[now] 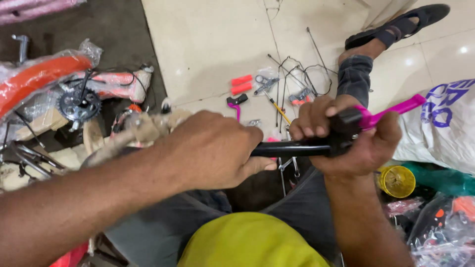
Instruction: The person sits on the floor and attaches a pink brake lever to a black handlebar, tightening its screw with a screwdriver. They slide a pink foam grip onto the bar, then position the handlebar assembly onto the stem of a partially wrapped children's bicycle.
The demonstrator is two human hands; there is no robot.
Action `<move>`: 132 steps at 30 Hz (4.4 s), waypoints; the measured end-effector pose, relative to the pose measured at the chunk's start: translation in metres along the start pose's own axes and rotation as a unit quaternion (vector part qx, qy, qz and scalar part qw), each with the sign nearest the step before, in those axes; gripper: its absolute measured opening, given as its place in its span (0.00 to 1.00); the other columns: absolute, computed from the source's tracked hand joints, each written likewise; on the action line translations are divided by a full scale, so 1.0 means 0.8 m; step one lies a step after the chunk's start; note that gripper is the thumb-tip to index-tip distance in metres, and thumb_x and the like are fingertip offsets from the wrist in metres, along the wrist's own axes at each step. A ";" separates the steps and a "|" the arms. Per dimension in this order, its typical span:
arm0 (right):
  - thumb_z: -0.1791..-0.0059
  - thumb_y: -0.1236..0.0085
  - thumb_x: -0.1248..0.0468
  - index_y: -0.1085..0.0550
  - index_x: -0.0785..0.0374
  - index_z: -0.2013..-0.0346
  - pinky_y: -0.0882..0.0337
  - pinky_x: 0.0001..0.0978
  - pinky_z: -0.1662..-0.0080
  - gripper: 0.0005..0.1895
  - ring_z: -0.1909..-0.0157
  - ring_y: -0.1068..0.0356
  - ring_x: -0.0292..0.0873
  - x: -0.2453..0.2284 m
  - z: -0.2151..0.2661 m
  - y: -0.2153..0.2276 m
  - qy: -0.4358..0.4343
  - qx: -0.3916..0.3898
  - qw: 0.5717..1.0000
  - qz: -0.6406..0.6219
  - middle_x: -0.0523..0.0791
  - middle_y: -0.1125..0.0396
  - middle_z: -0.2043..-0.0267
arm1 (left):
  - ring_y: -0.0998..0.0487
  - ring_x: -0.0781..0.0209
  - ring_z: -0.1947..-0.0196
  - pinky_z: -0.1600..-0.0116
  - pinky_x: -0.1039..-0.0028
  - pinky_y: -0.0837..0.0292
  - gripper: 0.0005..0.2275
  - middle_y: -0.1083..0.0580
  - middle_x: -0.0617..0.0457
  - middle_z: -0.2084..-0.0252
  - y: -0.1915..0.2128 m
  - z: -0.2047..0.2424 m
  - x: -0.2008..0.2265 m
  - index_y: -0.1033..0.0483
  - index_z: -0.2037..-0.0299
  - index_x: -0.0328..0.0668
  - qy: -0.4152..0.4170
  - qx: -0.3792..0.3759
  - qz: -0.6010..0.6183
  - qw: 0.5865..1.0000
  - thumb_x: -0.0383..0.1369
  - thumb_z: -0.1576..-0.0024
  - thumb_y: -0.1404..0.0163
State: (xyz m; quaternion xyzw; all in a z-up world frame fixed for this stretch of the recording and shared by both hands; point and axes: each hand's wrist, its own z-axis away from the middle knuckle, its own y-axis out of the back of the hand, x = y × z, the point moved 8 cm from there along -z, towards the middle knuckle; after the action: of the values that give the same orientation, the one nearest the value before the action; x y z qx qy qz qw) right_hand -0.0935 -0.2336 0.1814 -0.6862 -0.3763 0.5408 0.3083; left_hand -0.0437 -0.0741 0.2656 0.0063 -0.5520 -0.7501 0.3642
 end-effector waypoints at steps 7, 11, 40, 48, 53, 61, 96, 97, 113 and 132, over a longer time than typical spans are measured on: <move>0.46 0.52 0.39 0.26 0.70 0.47 0.29 0.50 0.50 0.35 0.55 0.33 0.52 0.014 0.036 0.004 -0.111 0.044 0.993 0.019 0.56 0.32 0.62 | 0.21 0.37 0.74 0.66 0.49 0.28 0.21 0.25 0.40 0.80 -0.054 0.013 0.008 0.24 0.68 0.37 0.029 0.039 0.095 0.994 0.52 0.44 0.49; 0.44 0.48 0.38 0.27 0.71 0.49 0.27 0.52 0.51 0.35 0.56 0.32 0.54 -0.023 0.038 -0.012 -0.082 0.001 0.992 0.092 0.60 0.32 0.59 | 0.22 0.37 0.77 0.68 0.49 0.29 0.22 0.25 0.41 0.81 -0.048 0.014 0.029 0.24 0.70 0.36 -0.007 0.093 0.119 0.988 0.51 0.44 0.47; 0.45 0.49 0.51 0.26 0.79 0.53 0.23 0.52 0.50 0.27 0.61 0.24 0.54 0.145 -0.156 -0.055 -0.128 0.076 0.987 0.062 0.54 0.30 0.69 | 0.28 0.62 0.81 0.74 0.66 0.34 0.15 0.26 0.51 0.82 -0.068 0.009 -0.141 0.21 0.67 0.37 0.243 0.369 0.434 0.785 0.43 0.46 0.40; 0.45 0.51 0.53 0.28 0.75 0.45 0.23 0.43 0.48 0.26 0.49 0.25 0.51 0.208 -0.153 -0.038 -0.213 0.126 0.949 0.197 0.56 0.25 0.54 | 0.29 0.69 0.68 0.63 0.78 0.32 0.13 0.28 0.58 0.68 -0.137 0.000 -0.195 0.28 0.47 0.33 0.009 0.350 0.666 0.659 0.35 0.35 0.47; 0.45 0.52 0.52 0.29 0.73 0.48 0.22 0.43 0.52 0.24 0.50 0.23 0.51 0.228 -0.129 -0.018 -0.227 0.201 0.930 0.208 0.57 0.25 0.57 | 0.28 0.70 0.67 0.61 0.77 0.30 0.11 0.28 0.59 0.66 -0.149 -0.005 -0.197 0.28 0.50 0.34 0.005 0.289 0.601 0.745 0.31 0.39 0.46; 0.43 0.55 0.52 0.26 0.73 0.49 0.25 0.38 0.57 0.24 0.67 0.30 0.48 0.248 -0.104 -0.014 -0.230 0.152 0.946 0.172 0.56 0.23 0.57 | 0.26 0.66 0.70 0.64 0.73 0.30 0.07 0.26 0.54 0.70 -0.144 0.000 -0.189 0.26 0.58 0.34 0.099 0.263 0.545 0.790 0.27 0.44 0.47; 0.51 0.41 0.48 0.22 0.62 0.51 0.28 0.47 0.48 0.23 0.51 0.25 0.56 0.229 0.030 0.416 -0.396 0.015 0.503 0.768 0.54 0.24 0.56 | 0.25 0.59 0.64 0.59 0.69 0.27 0.08 0.25 0.51 0.61 -0.035 0.131 -0.481 0.23 0.53 0.42 0.192 0.542 0.122 0.809 0.27 0.41 0.42; 0.51 0.41 0.48 0.22 0.62 0.51 0.28 0.47 0.48 0.23 0.51 0.25 0.56 0.238 0.028 0.418 -0.394 0.015 0.504 0.768 0.54 0.24 0.56 | 0.25 0.59 0.64 0.59 0.69 0.27 0.08 0.25 0.51 0.61 -0.038 0.124 -0.494 0.23 0.53 0.42 0.191 0.543 0.121 0.809 0.27 0.41 0.42; 0.52 0.51 0.62 0.28 0.57 0.44 0.38 0.64 0.44 0.20 0.41 0.37 0.55 0.390 -0.085 0.331 -0.047 -0.199 0.327 0.923 0.46 0.34 0.43 | 0.31 0.61 0.80 0.74 0.66 0.34 0.18 0.31 0.53 0.78 -0.127 0.089 -0.545 0.29 0.70 0.36 0.305 0.614 0.581 0.438 0.46 0.42 0.44; 0.51 0.42 0.48 0.27 0.66 0.58 0.28 0.53 0.54 0.22 0.49 0.32 0.58 0.075 -0.056 0.153 -0.106 0.006 0.994 0.015 0.58 0.33 0.47 | 0.28 0.57 0.71 0.61 0.62 0.25 0.14 0.30 0.53 0.71 -0.160 0.092 -0.479 0.29 0.60 0.38 0.154 0.587 0.732 0.309 0.39 0.39 0.39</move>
State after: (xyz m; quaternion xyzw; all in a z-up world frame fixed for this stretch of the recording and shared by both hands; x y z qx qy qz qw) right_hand -0.0196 -0.2477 0.0591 -0.6292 -0.3933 0.6169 0.2625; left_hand 0.1386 0.2144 0.0374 -0.0726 -0.5592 0.3602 0.7432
